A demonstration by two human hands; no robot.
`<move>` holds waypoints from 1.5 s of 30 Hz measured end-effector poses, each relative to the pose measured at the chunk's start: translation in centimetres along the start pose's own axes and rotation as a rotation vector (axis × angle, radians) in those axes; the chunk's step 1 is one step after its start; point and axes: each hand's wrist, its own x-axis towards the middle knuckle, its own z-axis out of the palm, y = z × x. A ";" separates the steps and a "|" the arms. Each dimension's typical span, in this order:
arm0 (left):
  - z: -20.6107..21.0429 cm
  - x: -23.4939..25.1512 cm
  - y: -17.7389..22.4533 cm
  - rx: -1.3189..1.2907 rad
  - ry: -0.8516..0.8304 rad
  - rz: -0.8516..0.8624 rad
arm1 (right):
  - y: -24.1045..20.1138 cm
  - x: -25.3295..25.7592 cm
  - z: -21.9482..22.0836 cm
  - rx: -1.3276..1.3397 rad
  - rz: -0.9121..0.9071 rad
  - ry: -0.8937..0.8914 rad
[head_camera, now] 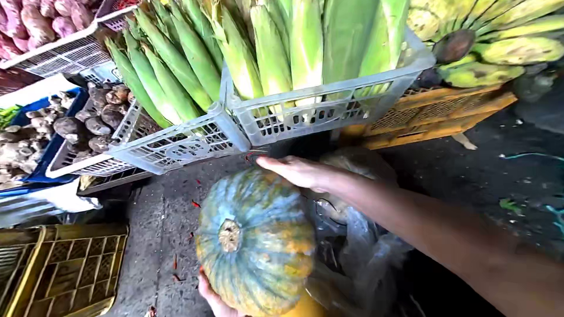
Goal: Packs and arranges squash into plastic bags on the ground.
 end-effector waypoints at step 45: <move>4.9 19.7 -28.0 0.746 -0.149 -0.710 | 27.3 -3.2 -11.2 -0.791 -0.221 0.763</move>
